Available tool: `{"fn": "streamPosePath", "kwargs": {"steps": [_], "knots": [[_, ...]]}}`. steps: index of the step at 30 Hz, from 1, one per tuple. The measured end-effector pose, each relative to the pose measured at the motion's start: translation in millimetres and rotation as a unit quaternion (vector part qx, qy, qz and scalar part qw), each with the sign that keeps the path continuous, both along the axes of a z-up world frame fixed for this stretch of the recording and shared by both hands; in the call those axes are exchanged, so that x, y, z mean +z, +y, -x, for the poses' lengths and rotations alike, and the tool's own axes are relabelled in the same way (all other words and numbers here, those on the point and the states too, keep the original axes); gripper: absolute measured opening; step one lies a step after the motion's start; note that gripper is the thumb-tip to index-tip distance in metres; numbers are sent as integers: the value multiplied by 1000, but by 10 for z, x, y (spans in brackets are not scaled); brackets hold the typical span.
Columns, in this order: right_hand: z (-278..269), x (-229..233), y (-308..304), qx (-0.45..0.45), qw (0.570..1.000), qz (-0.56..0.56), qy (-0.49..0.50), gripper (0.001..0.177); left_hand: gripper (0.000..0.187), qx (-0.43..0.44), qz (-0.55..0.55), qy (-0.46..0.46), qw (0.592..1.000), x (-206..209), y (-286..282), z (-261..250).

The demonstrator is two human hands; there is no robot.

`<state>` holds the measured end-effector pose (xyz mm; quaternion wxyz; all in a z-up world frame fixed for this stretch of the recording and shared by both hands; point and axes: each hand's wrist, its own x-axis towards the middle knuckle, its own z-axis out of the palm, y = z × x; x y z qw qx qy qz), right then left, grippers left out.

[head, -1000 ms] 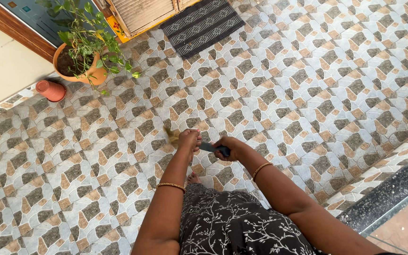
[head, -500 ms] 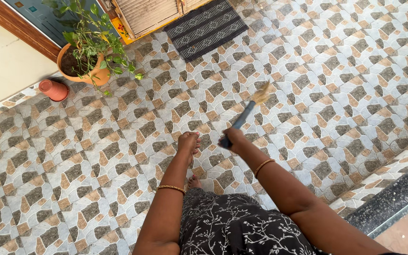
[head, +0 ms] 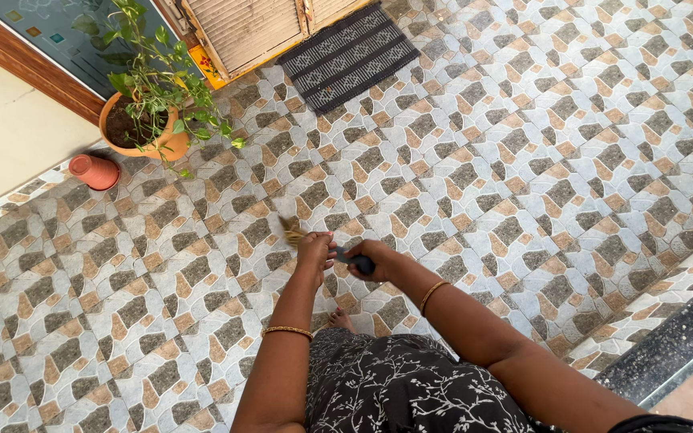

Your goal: The person sweeps debris across a tiled balcony floor using a hand broom, moving along the balcony railing and around potted plants.

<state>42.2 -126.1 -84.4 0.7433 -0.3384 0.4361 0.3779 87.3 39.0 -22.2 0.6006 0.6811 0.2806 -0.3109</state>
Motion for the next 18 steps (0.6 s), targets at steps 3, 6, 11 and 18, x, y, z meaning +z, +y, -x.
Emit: {"fn": "streamPosePath", "kwargs": {"steps": [3, 6, 11, 18], "knots": [[-91, -193, -408, -73, 997, -27, 19, 32, 16, -5, 13, -12, 1000, 24, 124, -69], [-147, -271, -761, -116, 991, 68, 24, 32, 16, -8, -4, -8, 1000, 36, 246, -174], [-350, 115, -321, -96, 985, 143, -8, 25, 13, -16, 4, -3, 1000, -33, 335, -372], [-573, 54, 339, -26, 997, 29, -61, 9, 13, -21, 31, -15, 999, -65, 354, -711]]}}
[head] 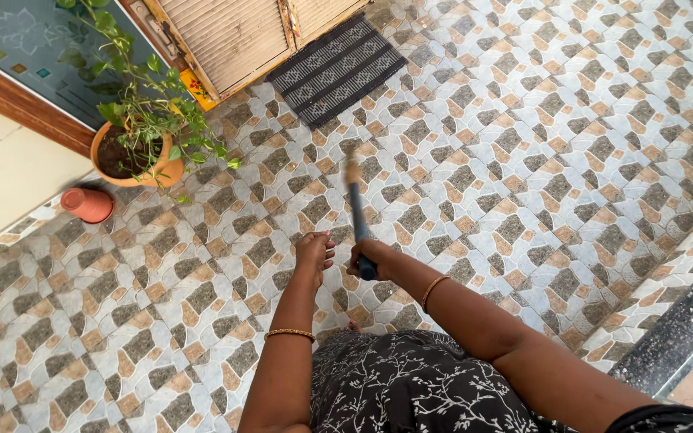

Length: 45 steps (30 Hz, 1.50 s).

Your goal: The person sweeps debris across a tiled balcony floor using a hand broom, moving along the balcony railing and around potted plants.

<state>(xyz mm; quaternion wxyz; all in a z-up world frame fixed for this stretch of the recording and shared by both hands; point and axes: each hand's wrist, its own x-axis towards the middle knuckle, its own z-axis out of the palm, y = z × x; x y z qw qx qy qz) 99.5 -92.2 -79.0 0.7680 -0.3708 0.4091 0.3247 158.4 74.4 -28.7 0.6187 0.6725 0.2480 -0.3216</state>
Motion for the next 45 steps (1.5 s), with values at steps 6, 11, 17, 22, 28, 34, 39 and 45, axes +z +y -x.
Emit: {"fn": "streamPosePath", "kwargs": {"steps": [6, 11, 17, 22, 28, 34, 39, 45], "knots": [[-236, -75, -62, 89, 994, -40, 38, 14, 14, 3, -2, 8, 1000, -60, 120, -185], [-291, -233, -240, 28, 994, -23, 103, 16, 15, 27, 31, 5, 999, -51, 278, -346], [-561, -34, 2, -44, 991, 106, 72, 20, 11, 38, -2, 29, 999, -67, 290, -421], [-1015, 429, 370, 2, 988, 151, 10, 35, 17, 38, -12, 29, 999, -40, 113, -650], [-1622, -67, 50, 98, 995, 19, -7, 25, 17, 71, -19, -2, 997, 68, 116, -1244], [-2139, -294, -704, 79, 993, 2, 92, 24, 16, 82, -48, 0, 996, 114, -149, -1734], [-2407, -444, -1627, -95, 988, 73, 101, 19, 16, 58, -69, 8, 996, 55, -569, -2024], [-2927, -368, -1525, -104, 992, 68, -2, 16, 15, 35, -12, -13, 999, -270, -1098, -2428]]}}
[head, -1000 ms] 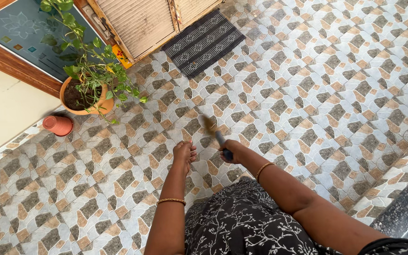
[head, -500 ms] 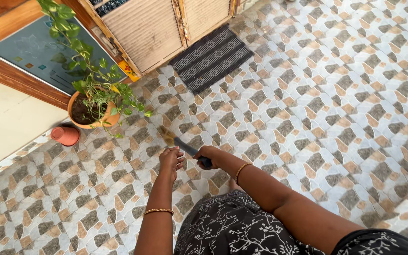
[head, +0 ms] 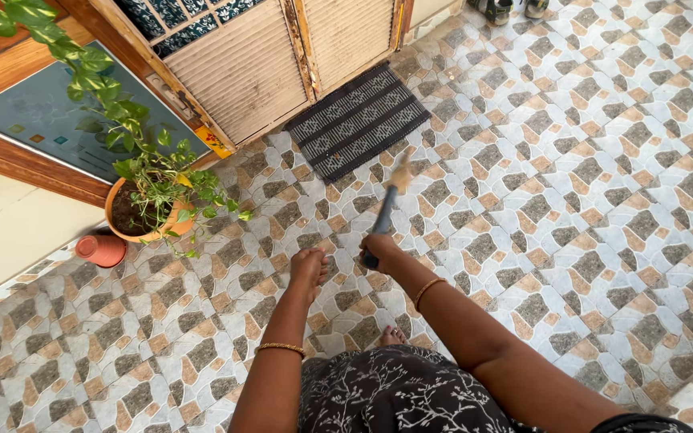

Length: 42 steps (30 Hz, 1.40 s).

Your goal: The person sweeps debris across a tiled balcony floor using a hand broom, moving along the balcony railing and around potted plants.

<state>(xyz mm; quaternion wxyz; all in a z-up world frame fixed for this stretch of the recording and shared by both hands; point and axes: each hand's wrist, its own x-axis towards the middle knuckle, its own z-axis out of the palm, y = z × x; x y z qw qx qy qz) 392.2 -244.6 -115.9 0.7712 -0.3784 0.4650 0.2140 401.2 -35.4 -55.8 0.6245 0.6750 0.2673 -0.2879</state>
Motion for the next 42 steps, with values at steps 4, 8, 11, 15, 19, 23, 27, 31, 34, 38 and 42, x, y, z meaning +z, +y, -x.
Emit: {"fn": "streamPosePath", "kwargs": {"steps": [4, 8, 11, 15, 19, 23, 27, 31, 34, 38, 42], "knots": [[-86, -57, -351, 53, 997, -62, -15, 15, 15, -34, 33, 25, 999, -6, -296, -200], [-168, -135, -666, 34, 991, -117, 54, 22, 14, -82, 9, 13, 997, 32, -362, -611], [-125, -156, -784, -44, 990, -110, 83, 23, 13, -100, 41, 10, 994, 85, -351, -1000], [-280, -86, -783, -126, 988, -43, 78, 22, 14, -150, -36, 8, 988, 249, -472, -1398], [-588, 254, -527, -149, 984, 80, 54, 15, 15, -189, -11, 18, 982, 251, -595, -1548], [-638, 597, -412, -106, 989, 97, 25, 23, 16, -222, 3, 22, 975, 187, -709, -1649], [-549, 396, -382, -39, 998, -22, -34, 18, 16, -257, 2, 19, 966, 151, -836, -1718], [-349, 139, -431, -69, 990, -120, 20, 20, 18, -275, 9, 22, 961, 190, -1016, -1738], [-50, 31, -689, -110, 984, -100, 93, 22, 17, -293, -5, 18, 956, 208, -1113, -1669], [436, -81, -1115, -238, 961, -79, 118, 24, 16, -314, -15, 30, 949, 197, -1202, -1521], [546, 154, -1221, -240, 962, 62, 110, 22, 15, -331, -30, 37, 942, 161, -1339, -1381]]}}
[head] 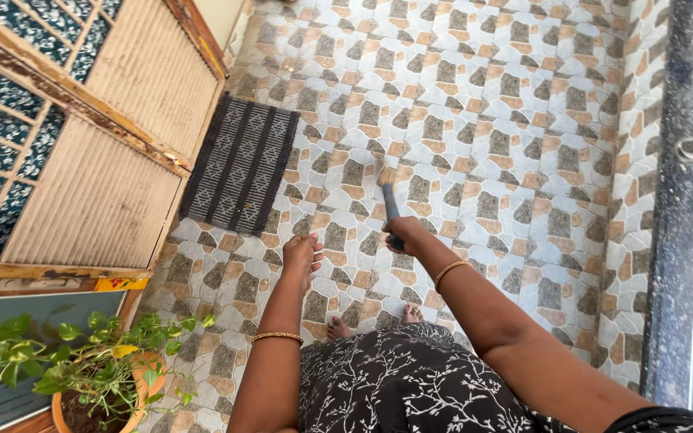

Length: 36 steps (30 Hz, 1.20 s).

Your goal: The person sweeps debris across a tiled balcony floor using a hand broom, moving along the balcony railing and around potted plants.

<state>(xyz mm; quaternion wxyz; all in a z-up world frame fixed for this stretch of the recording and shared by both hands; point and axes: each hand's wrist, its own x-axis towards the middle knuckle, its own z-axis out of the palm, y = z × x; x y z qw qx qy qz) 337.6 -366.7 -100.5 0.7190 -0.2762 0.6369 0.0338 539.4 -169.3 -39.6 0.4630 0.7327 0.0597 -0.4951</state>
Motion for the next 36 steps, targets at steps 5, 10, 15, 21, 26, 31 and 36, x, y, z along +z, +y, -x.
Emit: {"fn": "streamPosePath", "kwargs": {"steps": [5, 10, 15, 21, 26, 31, 36], "knots": [[66, 297, 68, 35, 998, 36, -25, 19, 13, -23, 16, 0, 1000, -79, -195, 206], [416, 184, 21, 122, 985, -94, -80, 17, 13, -43, 15, 4, 999, -133, -436, 426], [906, 312, -143, 226, 956, -189, 21, 21, 14, -67, 28, 20, 997, 15, -728, 727], [1502, -109, -647, 173, 971, -140, 91, 27, 12, -85, 26, 17, 996, 126, -953, 945], [1423, -101, -728, 67, 992, 24, 107, 24, 13, -93, 22, 9, 995, 134, -988, 1054], [1150, 324, -528, 118, 982, 133, 70, 26, 13, -95, 19, 0, 995, 110, -1088, 1094], [1182, 347, -512, 238, 971, 13, -19, 28, 14, -98, 17, -3, 995, 100, -1202, 1162]]}}
